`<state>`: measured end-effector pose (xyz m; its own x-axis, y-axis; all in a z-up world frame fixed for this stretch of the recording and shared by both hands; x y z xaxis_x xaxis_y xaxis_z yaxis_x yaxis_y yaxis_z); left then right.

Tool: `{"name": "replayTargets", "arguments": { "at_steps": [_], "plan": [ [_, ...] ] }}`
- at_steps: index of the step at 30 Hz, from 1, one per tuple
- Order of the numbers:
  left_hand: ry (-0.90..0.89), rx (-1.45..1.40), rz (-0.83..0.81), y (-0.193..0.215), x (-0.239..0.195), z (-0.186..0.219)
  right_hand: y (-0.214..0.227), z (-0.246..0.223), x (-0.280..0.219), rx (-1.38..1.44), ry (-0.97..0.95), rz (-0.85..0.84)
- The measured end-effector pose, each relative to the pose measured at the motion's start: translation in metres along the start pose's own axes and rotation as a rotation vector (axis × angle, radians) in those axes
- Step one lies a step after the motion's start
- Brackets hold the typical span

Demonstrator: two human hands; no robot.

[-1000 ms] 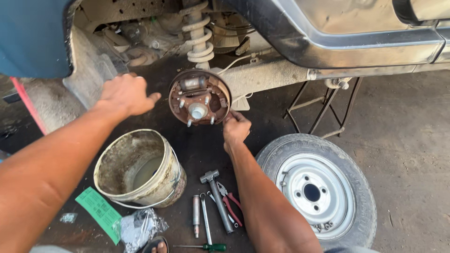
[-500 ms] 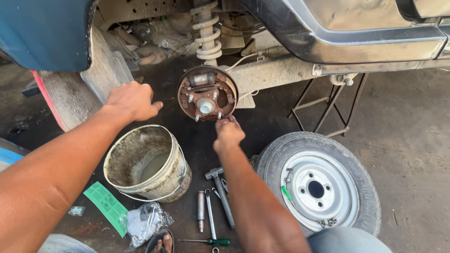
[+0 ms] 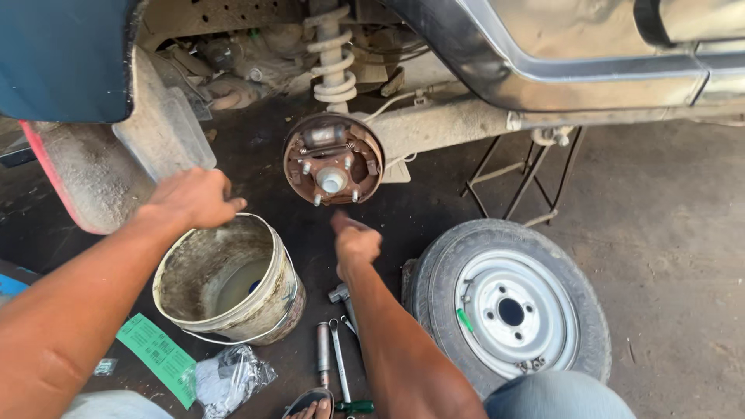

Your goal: The person cleans the exposed brake assembly of a vehicle using a green abrasive pad. They repeatedly scrub the brake drum, backing plate, and wheel studs while the vehicle is elevated. Tools and a bucket are visible on the ground nearby.

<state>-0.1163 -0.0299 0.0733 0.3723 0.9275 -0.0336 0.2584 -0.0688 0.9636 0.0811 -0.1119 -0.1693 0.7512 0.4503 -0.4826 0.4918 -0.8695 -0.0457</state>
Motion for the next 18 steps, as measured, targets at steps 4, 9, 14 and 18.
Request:
{"name": "replayTargets", "arguments": {
  "at_steps": [4, 9, 14, 18],
  "plan": [
    [-0.012, 0.0, -0.036, -0.012, 0.004, 0.0, 0.032, -0.018, 0.017, 0.284, -0.034, 0.252],
    [-0.057, -0.044, -0.029, -0.014, 0.006, -0.006, -0.036, -0.004, -0.006, -0.209, 0.363, -0.346],
    [-0.035, -0.064, -0.078, -0.03, 0.007, -0.023, 0.019, -0.012, 0.064, 0.211, 0.165, 0.245],
    [-0.105, -0.022, -0.14, -0.049, 0.009, -0.034, -0.014, 0.0, 0.054, -0.125, 0.439, 0.088]
  ]
}}
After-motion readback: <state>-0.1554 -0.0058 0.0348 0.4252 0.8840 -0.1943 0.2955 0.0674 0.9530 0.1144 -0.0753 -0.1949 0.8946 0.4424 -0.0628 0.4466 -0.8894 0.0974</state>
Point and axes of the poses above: each hand's wrist, its own x-axis towards the middle knuckle, its own y-axis out of the back of the hand, z = x × y, the point moved 7 cm from there along x, towards the middle knuckle, and after that the axes turned 3 degrees about z, right-handed, at the moved point
